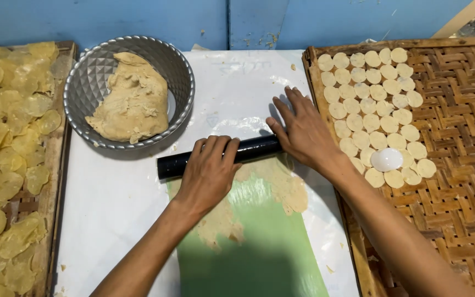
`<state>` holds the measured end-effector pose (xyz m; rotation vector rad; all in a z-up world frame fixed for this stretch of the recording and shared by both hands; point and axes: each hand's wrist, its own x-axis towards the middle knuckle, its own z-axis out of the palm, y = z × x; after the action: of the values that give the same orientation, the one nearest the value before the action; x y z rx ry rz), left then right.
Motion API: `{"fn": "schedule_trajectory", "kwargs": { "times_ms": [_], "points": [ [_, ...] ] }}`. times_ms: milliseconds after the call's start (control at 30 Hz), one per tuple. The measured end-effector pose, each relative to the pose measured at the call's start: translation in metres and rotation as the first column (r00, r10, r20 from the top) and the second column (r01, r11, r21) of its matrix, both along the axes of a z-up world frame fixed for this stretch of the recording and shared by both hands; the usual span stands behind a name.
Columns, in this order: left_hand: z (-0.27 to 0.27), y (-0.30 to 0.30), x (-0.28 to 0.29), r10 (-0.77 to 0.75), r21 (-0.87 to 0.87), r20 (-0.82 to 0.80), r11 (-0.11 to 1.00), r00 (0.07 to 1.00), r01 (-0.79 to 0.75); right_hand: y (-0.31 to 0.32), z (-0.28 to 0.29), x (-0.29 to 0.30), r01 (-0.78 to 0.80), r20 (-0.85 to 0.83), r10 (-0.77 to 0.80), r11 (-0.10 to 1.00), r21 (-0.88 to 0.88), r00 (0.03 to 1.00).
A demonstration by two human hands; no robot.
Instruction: Rolling out dough on a board to create thin snack pieces for drying.
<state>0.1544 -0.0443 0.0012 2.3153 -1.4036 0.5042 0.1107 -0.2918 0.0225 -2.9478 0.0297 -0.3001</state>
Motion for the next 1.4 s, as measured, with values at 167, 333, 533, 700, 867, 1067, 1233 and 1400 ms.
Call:
{"fn": "schedule_trajectory", "kwargs": {
  "times_ms": [167,333,533,700,867,1067,1233,1400],
  "points": [
    [0.016,-0.005,0.0,0.047,-0.088,-0.079,0.995,0.996,-0.054,0.012,-0.005,-0.011,-0.012,-0.021,0.012,1.0,-0.012,1.0],
    [0.012,-0.008,-0.02,0.152,0.102,-0.158,0.985,0.976,-0.137,0.005,-0.023,-0.038,-0.035,0.02,0.037,0.996,-0.085,0.999],
    [0.012,0.006,-0.076,0.242,0.316,0.024,0.919,0.97,-0.237,0.018,-0.017,-0.101,-0.11,-0.017,0.109,0.986,-0.128,0.994],
    [0.012,0.026,-0.113,-0.019,0.062,-0.155,0.998,0.988,0.029,0.022,-0.02,-0.161,-0.103,-0.04,0.098,0.984,-0.148,0.994],
    [0.005,0.031,-0.115,-0.011,0.03,-0.13,0.999,0.991,0.015,0.023,-0.011,-0.182,-0.078,0.126,0.08,0.997,-0.024,0.989],
    [-0.003,0.034,-0.116,-0.014,0.081,-0.036,0.997,0.999,0.017,0.022,-0.009,-0.173,-0.007,0.208,-0.001,0.999,0.038,0.978],
    [-0.001,0.039,-0.123,-0.07,-0.002,-0.006,0.998,0.998,0.07,0.02,0.007,-0.167,-0.016,0.089,-0.003,0.976,0.215,0.996],
    [-0.01,0.037,-0.125,-0.007,0.098,-0.012,0.995,1.0,0.009,0.01,0.007,-0.164,-0.183,0.104,0.168,0.971,0.157,0.98]
  ]
}}
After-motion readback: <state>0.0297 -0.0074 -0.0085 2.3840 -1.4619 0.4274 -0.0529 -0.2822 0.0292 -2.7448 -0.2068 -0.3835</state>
